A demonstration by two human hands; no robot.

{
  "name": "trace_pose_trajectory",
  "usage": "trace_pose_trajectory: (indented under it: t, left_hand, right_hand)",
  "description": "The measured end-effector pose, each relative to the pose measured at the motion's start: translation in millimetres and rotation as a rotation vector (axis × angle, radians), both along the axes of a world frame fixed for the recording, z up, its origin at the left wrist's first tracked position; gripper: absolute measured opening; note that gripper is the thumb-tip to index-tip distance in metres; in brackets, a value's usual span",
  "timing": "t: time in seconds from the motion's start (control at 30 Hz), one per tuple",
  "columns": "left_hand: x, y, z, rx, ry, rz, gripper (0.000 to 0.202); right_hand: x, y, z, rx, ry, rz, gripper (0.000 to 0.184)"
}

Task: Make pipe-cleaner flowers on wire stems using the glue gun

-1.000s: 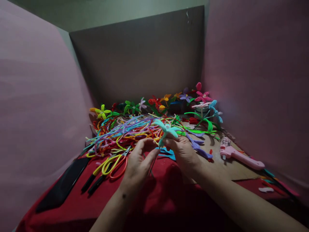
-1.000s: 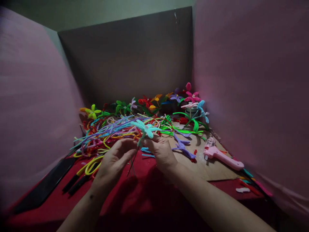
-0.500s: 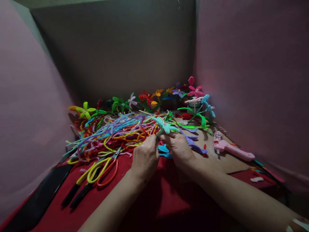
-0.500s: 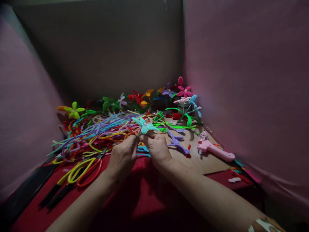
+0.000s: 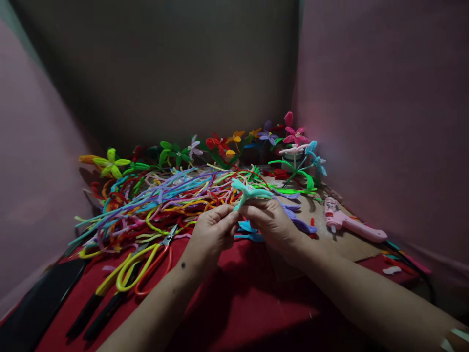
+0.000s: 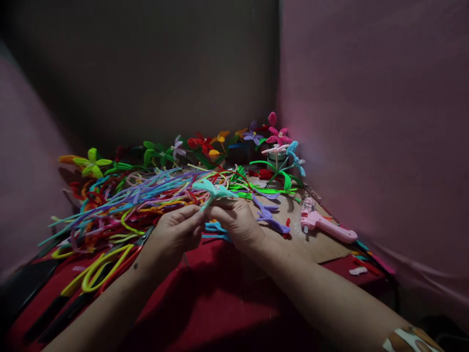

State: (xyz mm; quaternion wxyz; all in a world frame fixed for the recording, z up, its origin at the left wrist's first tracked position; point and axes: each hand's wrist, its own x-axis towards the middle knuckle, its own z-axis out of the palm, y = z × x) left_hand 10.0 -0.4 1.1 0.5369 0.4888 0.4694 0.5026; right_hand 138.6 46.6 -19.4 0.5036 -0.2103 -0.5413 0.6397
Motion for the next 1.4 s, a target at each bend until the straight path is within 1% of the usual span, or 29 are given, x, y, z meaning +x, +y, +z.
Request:
trace_pose_trajectory:
  t: [0.1,0.17,0.23,0.3,0.37,0.4,0.43,0.5,0.57,0.6,0.63,0.67,0.73,0.83,0.97,1.03,1.17,1.27,1.33,1.4]
  left_hand:
    - [-6.0,2.4,-5.8,-0.088,-0.244,-0.155,0.016]
    - [-8.8,1.8,-9.7,-0.13,-0.363,-0.223,0.013]
    - [-10.2,0.5,-12.8,-0.167,-0.426,-0.265,0.013]
    - [-10.7,-0.2,-15.3,-0.184,-0.404,-0.28,0.016]
    - [-10.9,0.6,-18.3,-0.148,-0.252,-0.254,0.022]
    - [-11.2,1.3,-20.4,-0.089,-0.114,-0.207,0.023]
    - [-11.5,2.2,-23.0,0.006,0.059,-0.142,0.024]
    - [-12.7,3.9,-29.3,0.265,0.456,0.031,0.021]
    - [-14.6,5.0,-35.3,0.5,0.792,0.183,0.015]
    - [-15.5,5.3,-37.4,0.57,0.899,0.222,0.014]
    - [-16.4,5.4,-38.5,0.601,0.959,0.242,0.016]
    - [-17.1,5.4,-38.4,0.602,0.975,0.245,0.018]
    - [-17.7,5.2,-34.8,0.546,0.902,0.223,0.02]
    - [-17.0,4.2,-24.7,0.365,0.62,0.168,0.025]
    - [-16.1,1.6,-14.2,0.037,0.117,-0.025,0.029]
    - [-16.1,0.4,-13.0,-0.049,-0.083,-0.133,0.024]
    - [-15.7,-1.4,-18.8,-0.098,-0.388,-0.291,0.019]
    - [-14.9,-3.1,-25.9,-0.118,-0.555,-0.397,0.018]
    - [-14.5,-3.5,-28.0,-0.124,-0.586,-0.456,0.019]
    - [-14.2,-3.0,-26.7,-0.115,-0.524,-0.454,0.02]
  right_hand:
    - [0.6,1.2,-3.0,-0.071,0.007,0.073,0.012]
    - [0.1,0.8,-3.8,-0.101,0.016,0.151,0.012]
    - [-1.3,0.6,-5.1,-0.123,0.041,0.211,0.01]
    - [-3.2,2.0,-7.9,-0.137,0.068,0.212,0.008]
    - [-5.2,4.7,-12.1,-0.138,0.088,0.165,0.009]
    - [-6.0,6.0,-14.2,-0.131,0.093,0.133,0.012]
    - [-6.8,7.0,-16.2,-0.122,0.095,0.102,0.014]
    - [-8.1,7.5,-19.3,-0.107,0.076,0.06,0.017]
    - [-9.6,5.9,-20.8,-0.103,0.053,0.031,0.016]
    - [-10.3,4.7,-20.8,-0.105,0.047,0.023,0.015]
    - [-10.9,3.4,-20.3,-0.105,0.04,0.02,0.013]
    - [-11.5,2.0,-19.3,-0.102,0.032,0.026,0.013]
    - [-11.8,-0.3,-15.9,-0.09,0.0,0.055,0.014]
    - [-10.4,-2.6,-10.1,-0.053,-0.076,0.065,0.017]
    - [-6.8,-2.4,-9.2,0.022,-0.078,0.067,0.015]
    - [-6.1,-0.5,-12.7,-0.003,-0.061,0.102,0.015]
    - [-6.9,3.2,-19.2,-0.13,0.026,0.188,0.017]
    - [-6.4,2.9,-17.7,-0.154,0.05,0.327,0.014]
    - [-5.5,1.9,-14.9,-0.137,0.048,0.377,0.011]
    - [-5.1,1.6,-12.9,-0.127,0.066,0.352,0.007]
